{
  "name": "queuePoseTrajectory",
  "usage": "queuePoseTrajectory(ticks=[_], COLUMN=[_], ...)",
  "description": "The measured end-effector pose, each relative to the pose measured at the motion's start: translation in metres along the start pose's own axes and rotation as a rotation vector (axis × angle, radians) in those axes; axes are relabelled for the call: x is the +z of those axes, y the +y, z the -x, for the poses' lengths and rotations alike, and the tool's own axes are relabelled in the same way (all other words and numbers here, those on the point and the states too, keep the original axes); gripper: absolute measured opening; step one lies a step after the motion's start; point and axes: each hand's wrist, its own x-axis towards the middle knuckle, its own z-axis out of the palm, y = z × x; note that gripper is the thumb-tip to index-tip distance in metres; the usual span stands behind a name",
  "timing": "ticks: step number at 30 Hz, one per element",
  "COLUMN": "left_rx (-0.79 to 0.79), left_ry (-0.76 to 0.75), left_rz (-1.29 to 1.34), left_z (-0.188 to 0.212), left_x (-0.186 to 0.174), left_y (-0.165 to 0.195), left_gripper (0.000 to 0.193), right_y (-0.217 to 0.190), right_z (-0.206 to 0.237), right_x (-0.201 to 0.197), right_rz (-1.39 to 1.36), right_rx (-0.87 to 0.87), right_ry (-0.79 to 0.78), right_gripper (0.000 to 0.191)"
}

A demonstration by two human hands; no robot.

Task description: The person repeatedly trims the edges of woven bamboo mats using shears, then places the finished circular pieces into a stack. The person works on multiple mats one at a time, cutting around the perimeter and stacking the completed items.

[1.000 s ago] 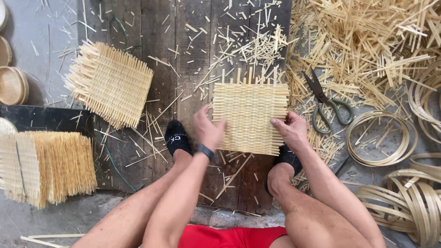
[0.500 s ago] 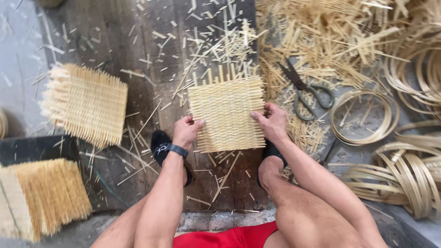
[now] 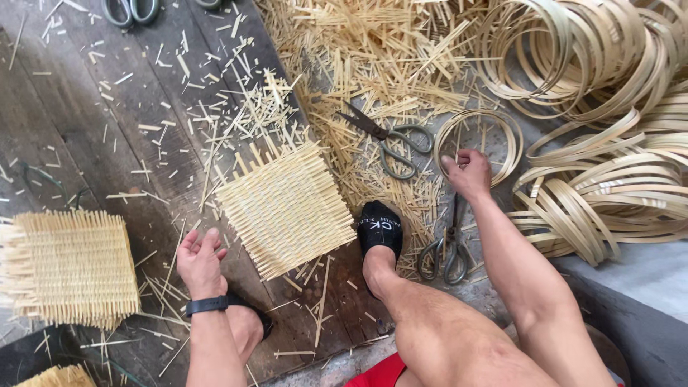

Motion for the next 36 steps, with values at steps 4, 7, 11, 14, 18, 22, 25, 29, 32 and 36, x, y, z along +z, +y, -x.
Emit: queuePoseTrajectory(ticks=[4,7,11,14,18,22,25,29,32,36], left_rx=[0.054,0.136,0.362,0.691,1.131,1.599,1.503,0.685,0.157,-0.218], left_ry=[0.037,0.085,0.163,0.154,-0.196,-0.44,-0.531,-0.762,-0.853,-1.03], left_rz=[-0.023,-0.029,-0.151,-0.394,-0.413,-0.385,-0.248,0.113,0.263,0.16], left_z=[0.002,0.007,0.022,0.052,0.112,0.177,0.21,0.223,0.199,0.181], left_x=[0.007,0.008,0.008,0.024,0.091,0.158,0.167,0.132,0.107,0.087], left_y=[-0.002,0.006,0.043,0.08,0.13,0.175,0.196,0.203,0.209,0.199], left_gripper=[0.053,0.051,0.049,0.038,0.029,0.042,0.034,0.025,0.048,0.069], right_y=[-0.01,-0.035,-0.048,-0.058,-0.101,-0.182,-0.244,-0.297,-0.325,-0.35], right_z=[-0.026,-0.039,-0.033,-0.015,0.011,0.052,0.077,0.088,0.106,0.146], right_x=[0.027,0.035,0.015,-0.027,-0.092,-0.154,-0.185,-0.192,-0.165,-0.114], right_rz=[-0.235,-0.237,-0.133,0.009,0.033,-0.136,-0.281,-0.106,-0.031,0.08], right_rx=[0.182,0.33,0.191,0.09,-0.279,-0.846,-1.063,-1.382,-1.617,-1.652], right_ry=[-0.03,0.086,0.302,0.147,0.06,-0.153,-0.281,-0.109,-0.126,-0.107], right_gripper=[0.047,0.034,0.021,0.014,0.013,0.009,0.02,0.013,0.007,0.035])
